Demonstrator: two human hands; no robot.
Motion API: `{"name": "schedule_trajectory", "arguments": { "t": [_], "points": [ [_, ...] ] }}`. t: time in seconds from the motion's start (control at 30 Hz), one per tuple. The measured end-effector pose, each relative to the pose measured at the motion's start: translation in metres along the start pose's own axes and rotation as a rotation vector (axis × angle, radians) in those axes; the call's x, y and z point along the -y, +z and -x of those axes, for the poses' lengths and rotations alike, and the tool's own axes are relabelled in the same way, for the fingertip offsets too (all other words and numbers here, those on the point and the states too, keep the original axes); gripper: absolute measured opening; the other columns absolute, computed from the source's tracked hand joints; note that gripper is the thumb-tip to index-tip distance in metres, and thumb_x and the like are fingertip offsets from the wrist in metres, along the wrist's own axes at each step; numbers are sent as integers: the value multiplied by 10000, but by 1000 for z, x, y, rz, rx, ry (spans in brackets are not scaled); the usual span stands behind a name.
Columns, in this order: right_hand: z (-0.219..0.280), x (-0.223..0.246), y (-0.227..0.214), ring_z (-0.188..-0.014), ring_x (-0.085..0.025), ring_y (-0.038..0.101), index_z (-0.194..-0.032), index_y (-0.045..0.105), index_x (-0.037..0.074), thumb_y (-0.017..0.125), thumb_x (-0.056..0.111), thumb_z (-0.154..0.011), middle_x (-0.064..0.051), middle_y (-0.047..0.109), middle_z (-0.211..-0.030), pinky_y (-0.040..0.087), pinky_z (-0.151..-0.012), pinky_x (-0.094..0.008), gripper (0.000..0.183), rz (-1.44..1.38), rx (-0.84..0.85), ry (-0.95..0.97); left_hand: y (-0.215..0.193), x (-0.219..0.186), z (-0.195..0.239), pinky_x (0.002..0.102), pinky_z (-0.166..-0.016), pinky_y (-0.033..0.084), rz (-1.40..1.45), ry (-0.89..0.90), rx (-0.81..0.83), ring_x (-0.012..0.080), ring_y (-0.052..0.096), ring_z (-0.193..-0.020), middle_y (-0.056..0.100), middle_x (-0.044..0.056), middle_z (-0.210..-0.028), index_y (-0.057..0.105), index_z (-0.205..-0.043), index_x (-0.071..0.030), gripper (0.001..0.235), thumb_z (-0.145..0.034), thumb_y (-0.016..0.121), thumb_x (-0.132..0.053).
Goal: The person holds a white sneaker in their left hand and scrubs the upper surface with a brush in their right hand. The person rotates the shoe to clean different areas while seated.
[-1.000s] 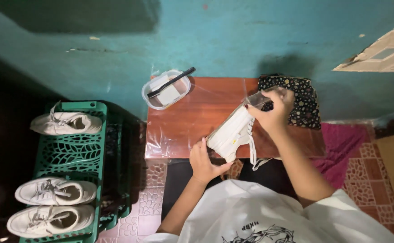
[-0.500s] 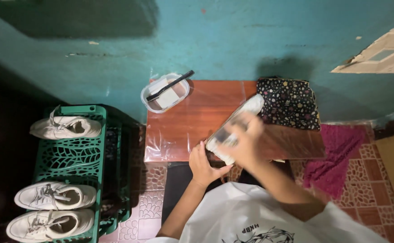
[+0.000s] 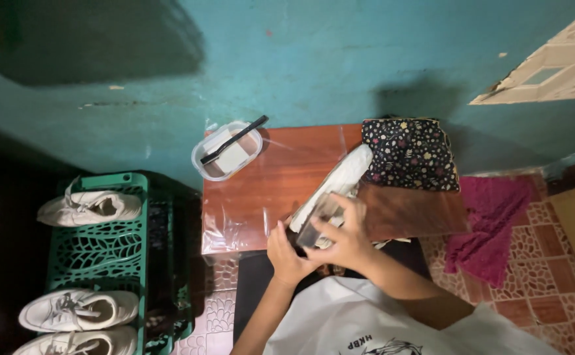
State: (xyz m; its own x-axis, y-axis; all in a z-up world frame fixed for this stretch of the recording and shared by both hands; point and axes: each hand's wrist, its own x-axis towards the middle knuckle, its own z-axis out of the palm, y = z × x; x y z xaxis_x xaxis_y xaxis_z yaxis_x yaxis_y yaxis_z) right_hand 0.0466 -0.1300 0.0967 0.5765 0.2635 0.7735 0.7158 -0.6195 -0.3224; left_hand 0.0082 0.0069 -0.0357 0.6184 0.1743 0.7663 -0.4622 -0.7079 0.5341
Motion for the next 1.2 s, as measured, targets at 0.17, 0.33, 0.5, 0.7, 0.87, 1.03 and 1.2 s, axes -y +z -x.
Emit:
{"name": "schedule_trajectory", "arguments": {
  "t": [0.17, 0.33, 0.5, 0.7, 0.87, 1.03, 1.2],
  "points": [
    [-5, -99, -2, -1089, -359, 563, -1009, 717, 152, 977, 277, -529, -201, 499, -1317, 447, -953, -440, 560, 11, -139, 207, -9, -7, -12, 519, -972, 463, 59, -11, 56, 410, 610, -1083, 592, 252, -1299, 262, -1529, 139, 1385, -540, 957, -536],
    [2, -46, 10, -1083, -406, 567, -1025, 738, 203, 976, 280, -506, -199, 492, -1268, 473, -916, -467, 577, 9, -162, 198, 1, 3, -1, 514, -943, 461, 70, 1, 44, 407, 605, -1005, 598, 267, -1252, 280, -1517, 158, 1379, -535, 957, -535],
    [14, -41, 3, -1221, -454, 539, -1131, 736, 275, 971, 335, -488, -255, 461, -1402, 421, -1060, -513, 687, -145, -128, 146, -5, 1, -2, 519, -966, 450, 59, -2, 64, 395, 593, -1040, 588, 255, -1259, 241, -1534, 158, 1439, -503, 965, -538],
    [-23, -100, -20, -1199, -389, 468, -1091, 544, 44, 858, 45, -626, -212, 360, -1349, 525, -968, -526, 561, -45, -187, 282, -14, -23, -22, 439, -880, 524, -121, -64, 141, 350, 602, -987, 573, 252, -1285, 269, -1506, 113, 1260, -654, 850, -612],
    [-6, -65, -14, -1186, -354, 491, -1099, 671, 111, 915, 214, -563, -201, 409, -1372, 501, -979, -444, 598, -140, -104, 149, -11, -22, -20, 450, -915, 515, -114, -93, 163, 361, 600, -1015, 576, 250, -1269, 319, -1483, 113, 1259, -620, 832, -646],
    [-19, -142, -14, -1140, -311, 475, -1072, 527, 69, 812, 50, -668, -174, 486, -1269, 420, -1003, -463, 495, -100, -261, 292, -13, -27, -23, 445, -912, 508, -129, -66, 177, 353, 574, -994, 567, 248, -1241, 284, -1514, 97, 1253, -613, 849, -564],
    [-18, -151, -21, -1100, -292, 573, -1149, 549, 23, 806, -31, -634, -167, 464, -1258, 568, -956, -406, 577, -455, -146, 670, -10, -27, -25, 423, -905, 515, -172, -100, 198, 344, 584, -997, 589, 226, -1244, 335, -1485, 91, 1200, -587, 834, -528]
  ]
}}
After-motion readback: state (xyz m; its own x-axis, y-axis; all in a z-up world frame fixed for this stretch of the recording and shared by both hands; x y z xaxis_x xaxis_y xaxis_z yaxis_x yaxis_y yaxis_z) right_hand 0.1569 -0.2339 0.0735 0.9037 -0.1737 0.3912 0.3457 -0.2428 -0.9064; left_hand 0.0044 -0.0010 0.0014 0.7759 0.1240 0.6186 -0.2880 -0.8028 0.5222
